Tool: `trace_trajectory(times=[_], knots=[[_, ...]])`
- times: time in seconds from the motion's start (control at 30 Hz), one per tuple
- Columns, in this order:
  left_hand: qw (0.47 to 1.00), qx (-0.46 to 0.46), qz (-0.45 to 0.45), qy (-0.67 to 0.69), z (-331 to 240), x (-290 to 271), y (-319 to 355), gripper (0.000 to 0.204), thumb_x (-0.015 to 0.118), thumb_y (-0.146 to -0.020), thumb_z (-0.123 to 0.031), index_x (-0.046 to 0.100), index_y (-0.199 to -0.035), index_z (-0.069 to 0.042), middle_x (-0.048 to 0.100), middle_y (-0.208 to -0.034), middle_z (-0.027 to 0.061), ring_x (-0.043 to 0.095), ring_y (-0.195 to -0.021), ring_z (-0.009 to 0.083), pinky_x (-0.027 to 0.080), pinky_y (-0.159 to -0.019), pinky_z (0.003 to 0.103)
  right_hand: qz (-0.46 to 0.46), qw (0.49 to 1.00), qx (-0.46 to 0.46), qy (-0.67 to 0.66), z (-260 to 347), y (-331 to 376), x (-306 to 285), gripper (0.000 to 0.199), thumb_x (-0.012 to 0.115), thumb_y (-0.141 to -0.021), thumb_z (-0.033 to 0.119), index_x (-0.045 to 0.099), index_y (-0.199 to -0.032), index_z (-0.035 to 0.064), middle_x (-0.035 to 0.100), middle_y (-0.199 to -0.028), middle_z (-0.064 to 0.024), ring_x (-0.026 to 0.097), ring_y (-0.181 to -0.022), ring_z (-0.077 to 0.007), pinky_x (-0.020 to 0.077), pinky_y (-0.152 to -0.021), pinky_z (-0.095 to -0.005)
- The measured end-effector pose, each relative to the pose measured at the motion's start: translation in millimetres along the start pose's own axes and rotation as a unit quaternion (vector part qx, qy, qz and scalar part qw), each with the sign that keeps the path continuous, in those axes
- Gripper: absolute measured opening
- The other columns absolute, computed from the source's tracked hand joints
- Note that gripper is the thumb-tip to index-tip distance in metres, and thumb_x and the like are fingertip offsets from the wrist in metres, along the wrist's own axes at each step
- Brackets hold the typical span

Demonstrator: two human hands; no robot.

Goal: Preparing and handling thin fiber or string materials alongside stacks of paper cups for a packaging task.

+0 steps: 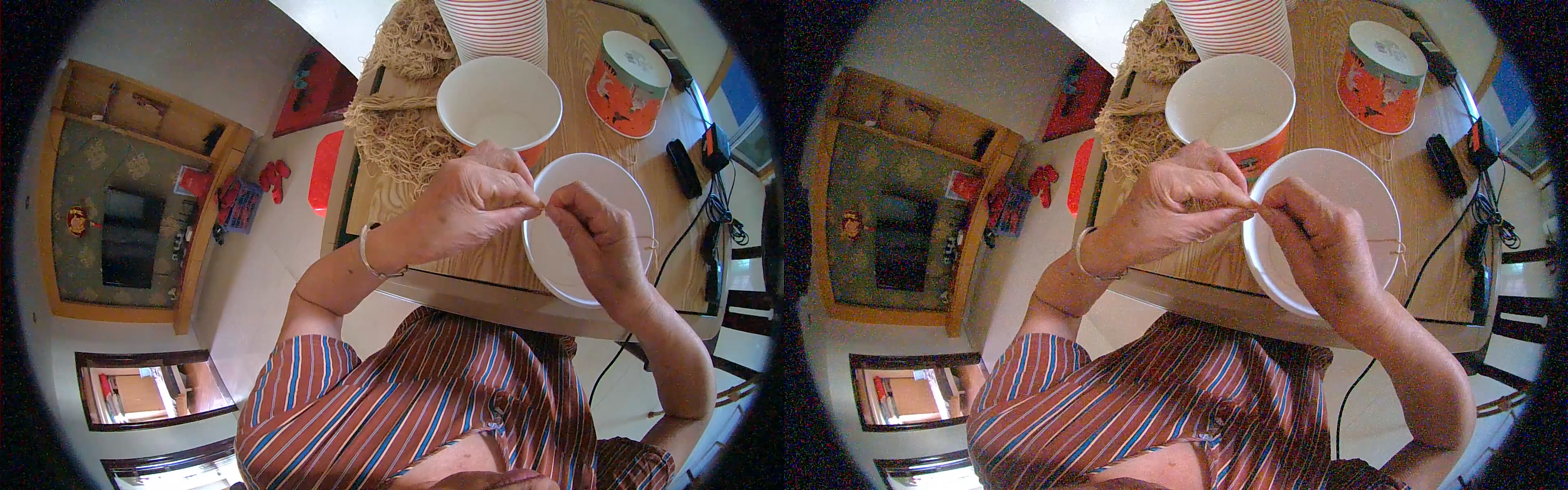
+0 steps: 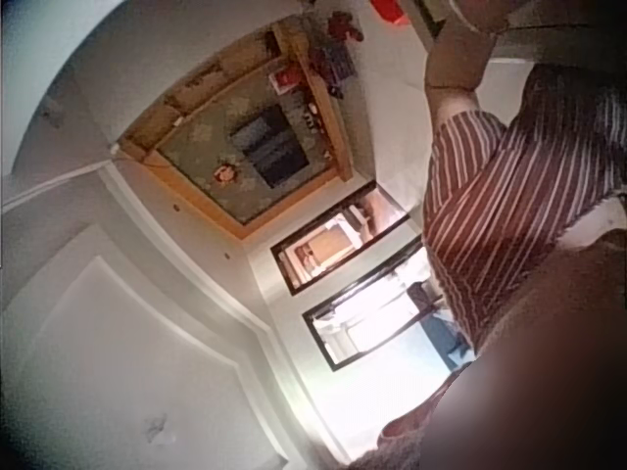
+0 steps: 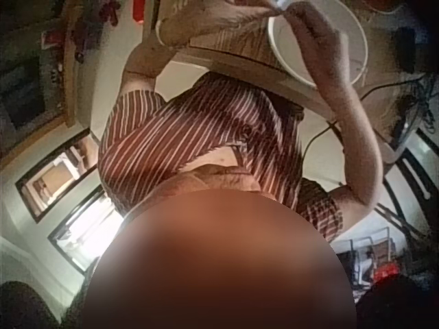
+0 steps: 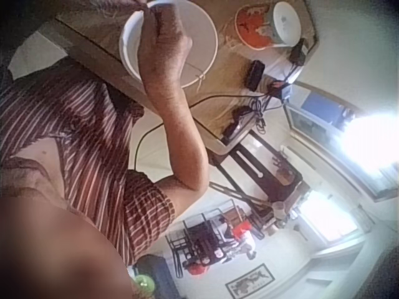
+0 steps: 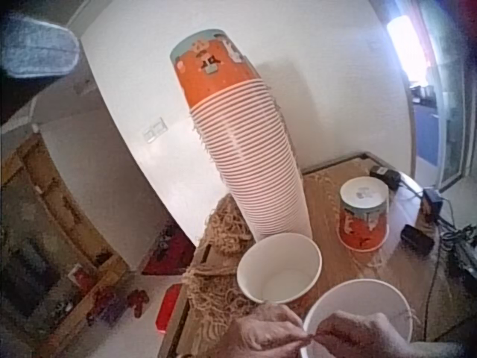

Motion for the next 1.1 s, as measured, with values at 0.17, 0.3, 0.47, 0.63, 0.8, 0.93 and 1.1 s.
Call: trace_trajectory(times=[0.17, 0.3, 0.47, 0.63, 0.8, 0.93, 1.1], knots=[[0.998, 0.030, -0.021, -0.053, -6, 0, -2, 0.017, 0.072, -0.075, -0.001, 0.074, -0.090, -0.008, 0.064, -0.089, 0.0043, 0.058, -0.091, 0.0187, 0.047, -0.081, 0.031, -0.025, 0.996, -0.038, 0.077, -2, 2, 3, 0.006, 0.059, -0.090, 0.011, 0.058, -0.091, 0.0051, 0.062, -0.072, -0.0172, 0.064, -0.067, -0.0351, 0.0492, -0.058, -0.0402], [0.998, 0.023, -0.034, -0.056, -3, -1, -1, 0.015, 0.073, -0.074, -0.003, 0.073, -0.089, -0.008, 0.065, -0.089, 0.0046, 0.058, -0.092, 0.0191, 0.048, -0.082, 0.031, 0.037, 0.993, 0.072, 0.089, 4, 0, 3, 0.007, 0.060, -0.090, 0.012, 0.057, -0.090, 0.0066, 0.062, -0.072, -0.0176, 0.064, -0.068, -0.0372, 0.0496, -0.057, -0.0415], [0.999, 0.018, -0.021, -0.044, -4, 2, -2, 0.013, 0.074, -0.075, -0.004, 0.073, -0.088, -0.008, 0.065, -0.088, 0.0043, 0.058, -0.091, 0.0192, 0.048, -0.083, 0.032, -0.021, 0.994, -0.060, 0.089, 5, 1, 0, 0.005, 0.061, -0.089, 0.010, 0.058, -0.091, 0.0068, 0.061, -0.072, -0.0178, 0.065, -0.064, -0.0301, 0.0503, -0.057, -0.0381], [0.994, 0.047, -0.024, -0.091, -3, 6, -1, 0.013, 0.073, -0.075, -0.004, 0.072, -0.088, -0.006, 0.064, -0.088, 0.0054, 0.057, -0.088, 0.0196, 0.047, -0.083, 0.033, -0.012, 0.997, 0.072, -0.036, -6, -4, 0, 0.006, 0.062, -0.088, 0.010, 0.062, -0.089, 0.0038, 0.062, -0.071, -0.0069, 0.059, -0.059, -0.0138, 0.0473, -0.053, -0.0284], [0.992, 0.043, -0.053, -0.109, 4, 1, 5, 0.011, 0.068, -0.078, -0.001, 0.070, -0.089, -0.004, 0.064, -0.090, 0.0069, 0.060, -0.089, 0.0194, 0.048, -0.082, 0.031, 0.019, 0.930, 0.298, -0.213, -24, -1, -3, 0.010, 0.065, -0.087, 0.014, 0.064, -0.088, 0.0040, 0.057, -0.070, 0.0037, 0.048, -0.050, -0.0051, 0.0361, -0.042, -0.0209], [0.991, -0.099, -0.087, -0.009, 33, 13, 19, 0.016, 0.062, -0.084, 0.000, 0.065, -0.099, -0.001, 0.065, -0.094, 0.0070, 0.062, -0.094, 0.0156, 0.049, -0.084, 0.028, 0.020, 0.915, 0.319, -0.246, -39, 1, 3, 0.012, 0.066, -0.086, 0.017, 0.064, -0.089, 0.0050, 0.054, -0.067, 0.0026, 0.042, -0.045, -0.0044, 0.0301, -0.036, -0.0213], [0.977, -0.188, -0.058, 0.078, 44, 32, 35, 0.026, 0.061, -0.087, -0.004, 0.057, -0.112, -0.001, 0.066, -0.102, 0.0074, 0.061, -0.099, 0.0133, 0.049, -0.086, 0.028, 0.033, 0.895, 0.353, -0.270, -40, 1, 11, 0.010, 0.067, -0.086, 0.016, 0.058, -0.087, 0.0112, 0.038, -0.059, 0.0093, 0.032, -0.045, -0.0006, 0.0235, -0.040, -0.0187]])
Point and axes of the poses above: each hand's wrist, its own y-axis away from the middle knuckle, its own x-axis out of the palm, z = x × y, the point moved 5 cm from there along -y, towards the middle knuckle
